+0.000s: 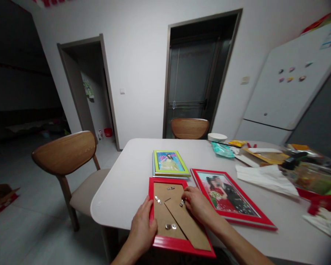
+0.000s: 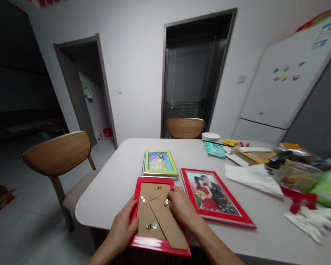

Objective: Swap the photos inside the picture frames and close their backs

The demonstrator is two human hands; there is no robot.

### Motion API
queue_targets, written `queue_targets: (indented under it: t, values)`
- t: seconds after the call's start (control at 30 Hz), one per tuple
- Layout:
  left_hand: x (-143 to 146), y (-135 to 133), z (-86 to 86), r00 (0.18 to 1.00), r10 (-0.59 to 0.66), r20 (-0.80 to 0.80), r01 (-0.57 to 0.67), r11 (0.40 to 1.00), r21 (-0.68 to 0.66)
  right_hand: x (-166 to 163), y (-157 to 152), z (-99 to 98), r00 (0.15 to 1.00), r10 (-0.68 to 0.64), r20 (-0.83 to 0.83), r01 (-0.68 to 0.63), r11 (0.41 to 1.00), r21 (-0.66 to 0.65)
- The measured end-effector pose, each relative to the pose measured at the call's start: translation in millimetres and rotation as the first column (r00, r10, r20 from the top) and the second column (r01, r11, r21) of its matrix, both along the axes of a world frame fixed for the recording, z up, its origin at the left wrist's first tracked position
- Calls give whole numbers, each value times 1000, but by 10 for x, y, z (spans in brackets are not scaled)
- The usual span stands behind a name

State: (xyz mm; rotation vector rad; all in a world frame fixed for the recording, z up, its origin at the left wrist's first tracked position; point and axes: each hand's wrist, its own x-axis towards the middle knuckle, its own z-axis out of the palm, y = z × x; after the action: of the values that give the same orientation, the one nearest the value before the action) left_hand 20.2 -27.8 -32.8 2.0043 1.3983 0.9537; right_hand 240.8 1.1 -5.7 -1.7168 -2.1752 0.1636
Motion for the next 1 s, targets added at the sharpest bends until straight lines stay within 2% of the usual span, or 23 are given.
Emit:
queue_targets:
  t: [0.17,0.3,0.53,0.7,0.83,1.0]
  values:
    - [19,26,-54,999,-5,-32,5,1000,23,-71,-172,47,999,-10,-52,12,999,33]
    - [71,38,-35,997,14,-72,-13,1000,19,-157,-353,52,999,-44,-9,44,999,0]
    - [86,28,-29,995,20,-98,-19,1000,13,-13,-354,11,976,-217,-17,217,976,9]
    - [99,22,-30,993,45,-109,-45,999,10,-132,-455,28,991,-132,-18,133,990,56]
    - [116,20,6,993,47,-110,-47,999,0,-282,-489,32,994,-103,-34,102,994,-44]
    - [100,26,41,999,49,-17,-50,996,-68,-233,-416,82,985,-108,-135,100,993,-65]
